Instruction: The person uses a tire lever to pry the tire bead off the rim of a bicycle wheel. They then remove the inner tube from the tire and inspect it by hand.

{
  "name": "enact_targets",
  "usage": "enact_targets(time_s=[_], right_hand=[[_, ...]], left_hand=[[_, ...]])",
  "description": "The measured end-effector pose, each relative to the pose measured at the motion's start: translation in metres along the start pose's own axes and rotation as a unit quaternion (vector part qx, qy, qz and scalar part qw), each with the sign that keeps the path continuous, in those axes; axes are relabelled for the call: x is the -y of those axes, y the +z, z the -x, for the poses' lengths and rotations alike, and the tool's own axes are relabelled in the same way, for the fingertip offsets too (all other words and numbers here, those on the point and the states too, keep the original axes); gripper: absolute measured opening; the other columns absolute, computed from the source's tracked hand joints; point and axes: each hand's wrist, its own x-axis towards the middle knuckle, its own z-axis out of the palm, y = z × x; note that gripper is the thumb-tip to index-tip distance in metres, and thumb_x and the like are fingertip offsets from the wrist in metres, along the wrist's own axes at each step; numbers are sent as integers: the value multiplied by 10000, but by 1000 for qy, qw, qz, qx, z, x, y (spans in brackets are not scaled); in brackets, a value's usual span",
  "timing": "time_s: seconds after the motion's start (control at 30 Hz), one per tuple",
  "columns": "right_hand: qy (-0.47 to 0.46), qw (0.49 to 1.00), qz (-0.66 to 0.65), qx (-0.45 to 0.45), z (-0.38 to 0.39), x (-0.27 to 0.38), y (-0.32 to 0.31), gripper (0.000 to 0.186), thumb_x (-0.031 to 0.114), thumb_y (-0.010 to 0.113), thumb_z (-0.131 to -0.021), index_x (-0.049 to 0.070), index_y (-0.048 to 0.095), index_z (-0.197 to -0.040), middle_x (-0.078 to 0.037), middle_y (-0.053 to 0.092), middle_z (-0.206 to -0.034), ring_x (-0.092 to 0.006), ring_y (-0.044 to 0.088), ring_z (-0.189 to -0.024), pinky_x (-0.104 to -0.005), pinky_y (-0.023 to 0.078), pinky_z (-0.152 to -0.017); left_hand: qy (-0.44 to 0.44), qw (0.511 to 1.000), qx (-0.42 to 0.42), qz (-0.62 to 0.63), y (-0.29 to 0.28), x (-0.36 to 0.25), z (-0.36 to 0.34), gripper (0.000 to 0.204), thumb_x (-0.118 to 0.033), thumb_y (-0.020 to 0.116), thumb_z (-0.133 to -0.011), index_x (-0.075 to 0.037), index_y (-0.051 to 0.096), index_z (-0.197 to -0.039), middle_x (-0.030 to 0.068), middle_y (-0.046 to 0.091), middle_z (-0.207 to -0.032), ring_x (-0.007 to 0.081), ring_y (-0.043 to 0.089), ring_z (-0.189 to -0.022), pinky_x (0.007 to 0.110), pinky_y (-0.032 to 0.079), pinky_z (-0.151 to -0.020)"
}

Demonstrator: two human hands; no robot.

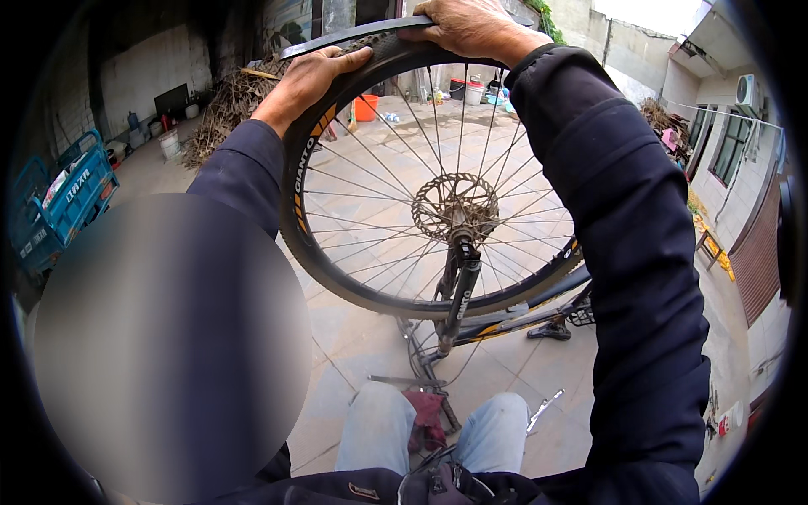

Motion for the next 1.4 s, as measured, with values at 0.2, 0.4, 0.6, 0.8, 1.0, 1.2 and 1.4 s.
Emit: enact_targets(time_s=[0.2, 0.4, 0.6, 0.8, 1.0, 1.2, 1.4], right_hand=[[23, 997, -76, 7, 6, -20, -2, 396, 439, 564, -869, 67, 690, -923, -187, 665, -838, -354, 642, -812, -448, 487, -725], [40, 991, -124, 38, 10, -33, -5, 410, 439, 543, -876, 58, 689, -916, -203, 668, -874, -365, 639, -834, -443, 485, -745], [-22, 999, -24, 44, 7, -32, -5, 458, 448, 498, -878, 20, 660, -898, -222, 659, -884, -376, 637, -857, -446, 488, -771], [57, 995, -65, 53, 11, -32, -8, 530, 539, 535, -857, 41, 709, -901, -175, 681, -847, -319, 655, -819, -405, 483, -711], [86, 987, -117, 64, 20, -40, -15, 527, 580, 539, -838, 88, 716, -907, -124, 681, -803, -262, 651, -812, -394, 472, -735], [3, 1000, 2, 29, 18, -46, 0, 346, 341, 502, -871, 54, 654, -991, -201, 666, -881, -358, 643, -854, -447, 494, -764], [43, 997, -69, -4, 16, -41, 1, 341, 353, 528, -876, 50, 671, -935, -193, 669, -855, -367, 645, -816, -441, 502, -734]], left_hand=[[40, 996, 77, 18, -1, -5, -24, 470, -503, 604, -875, -35, 639, -851, 32, 579, -659, 83, 550, -535, 219, 444, -496], [90, 994, 60, 22, 10, -15, -31, 517, -530, 607, -859, -16, 665, -855, 42, 588, -626, 85, 551, -512, 226, 451, -498], [104, 988, 115, -5, 4, -22, -34, 536, -532, 634, -834, -2, 669, -907, 58, 596, -647, 80, 566, -565, 201, 450, -538], [75, 991, 110, -4, 8, -27, -34, 557, -560, 621, -828, -15, 670, -935, 69, 629, -716, 92, 593, -580, 193, 467, -557], [111, 987, 112, -41, 14, -37, -41, 549, -566, 623, -821, -24, 678, -885, 70, 616, -645, 105, 596, -506, 199, 483, -522], [96, 990, 91, -48, 15, -37, -47, 621, -599, 654, -774, 11, 652, -885, 80, 589, -616, 112, 564, -450, 204, 475, -479], [109, 990, 91, -18, 18, -36, -45, 624, -609, 653, -768, 6, 660, -873, 75, 587, -596, 107, 567, -450, 202, 475, -470]])
